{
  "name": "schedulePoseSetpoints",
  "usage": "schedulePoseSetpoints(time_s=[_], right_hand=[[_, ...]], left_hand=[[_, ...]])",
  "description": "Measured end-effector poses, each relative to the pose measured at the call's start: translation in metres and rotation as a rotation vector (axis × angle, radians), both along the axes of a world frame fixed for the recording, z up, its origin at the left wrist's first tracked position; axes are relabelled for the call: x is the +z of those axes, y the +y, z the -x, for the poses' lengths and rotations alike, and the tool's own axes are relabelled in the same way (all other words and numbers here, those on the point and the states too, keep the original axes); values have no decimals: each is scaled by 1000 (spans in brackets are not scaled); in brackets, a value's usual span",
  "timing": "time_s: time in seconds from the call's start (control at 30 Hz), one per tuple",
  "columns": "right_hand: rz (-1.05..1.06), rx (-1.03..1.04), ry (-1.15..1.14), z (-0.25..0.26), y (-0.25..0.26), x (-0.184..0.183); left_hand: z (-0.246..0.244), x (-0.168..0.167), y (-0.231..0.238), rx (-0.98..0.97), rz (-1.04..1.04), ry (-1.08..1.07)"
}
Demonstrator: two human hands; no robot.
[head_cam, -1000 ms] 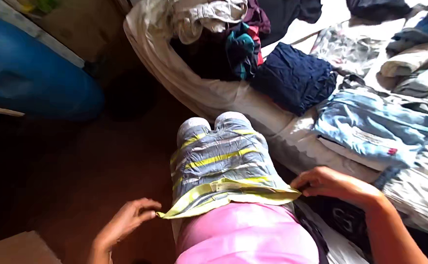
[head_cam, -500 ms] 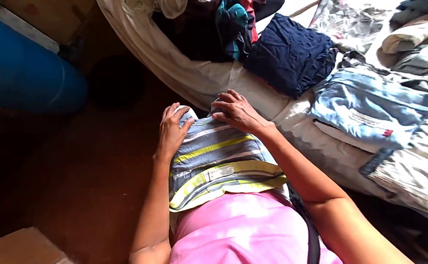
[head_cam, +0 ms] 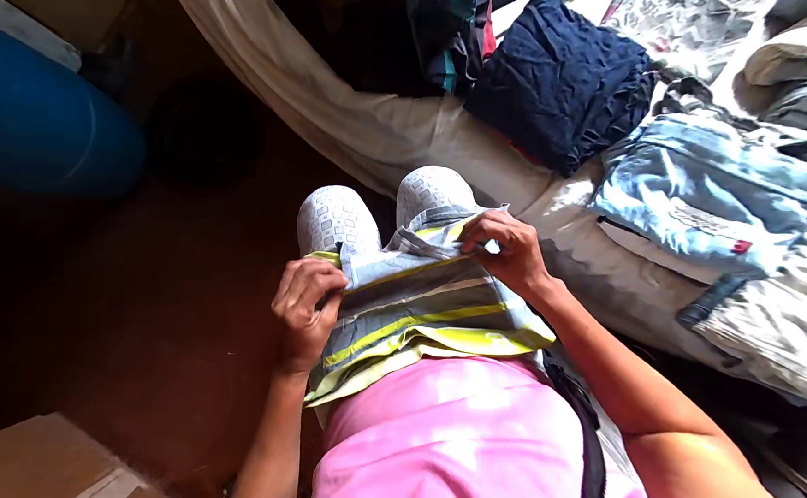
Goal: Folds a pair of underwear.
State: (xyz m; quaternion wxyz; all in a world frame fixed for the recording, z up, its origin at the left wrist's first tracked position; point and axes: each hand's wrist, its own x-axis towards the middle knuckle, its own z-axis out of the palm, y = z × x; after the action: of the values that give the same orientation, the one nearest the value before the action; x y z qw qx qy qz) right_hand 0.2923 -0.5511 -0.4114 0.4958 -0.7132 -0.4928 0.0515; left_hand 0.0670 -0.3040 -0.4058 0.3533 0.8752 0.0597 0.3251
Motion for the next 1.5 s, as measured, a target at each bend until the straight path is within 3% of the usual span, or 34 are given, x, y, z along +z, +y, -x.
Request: schedulePoseSetpoints(time_s=[0.2, 0.4, 0.53, 0.67, 0.77, 0.9, 0.97, 1.1, 1.2, 1.3, 1.37, 1.5], right_hand=[[61, 3, -65, 18, -29, -11], [74, 15, -50, 14, -28, -8], [96, 99, 81, -9, -12, 21], [-18, 37, -16, -43, 41, 69], [-103, -102, -114, -67, 87, 89], [177, -203, -169, -69, 91, 98], [241, -113, -149, -60, 65, 82], [302, 53, -24, -42, -6, 22], [244, 46, 94, -32, -50, -9], [303, 5, 61, -16, -75, -12], [360, -28, -45, -10, -78, -19], [382, -75, -201, -4, -69, -34]], left_hand=[[28, -17, -14, -1, -70, 87], [29, -11, -11, 10, -85, 167], [12, 31, 19, -12, -75, 239], [-45, 84, 64, 19, -128, 119], [-88, 101, 91, 168, -158, 78], [-85, 112, 86, 195, -144, 254], [-56, 94, 70, 127, -145, 357], [7, 18, 54, 32, -14, 517], [44, -21, 47, 85, 188, 510], [66, -45, 45, 155, 299, 469], [67, -54, 42, 214, 278, 470], [50, -67, 34, 276, 18, 469]])
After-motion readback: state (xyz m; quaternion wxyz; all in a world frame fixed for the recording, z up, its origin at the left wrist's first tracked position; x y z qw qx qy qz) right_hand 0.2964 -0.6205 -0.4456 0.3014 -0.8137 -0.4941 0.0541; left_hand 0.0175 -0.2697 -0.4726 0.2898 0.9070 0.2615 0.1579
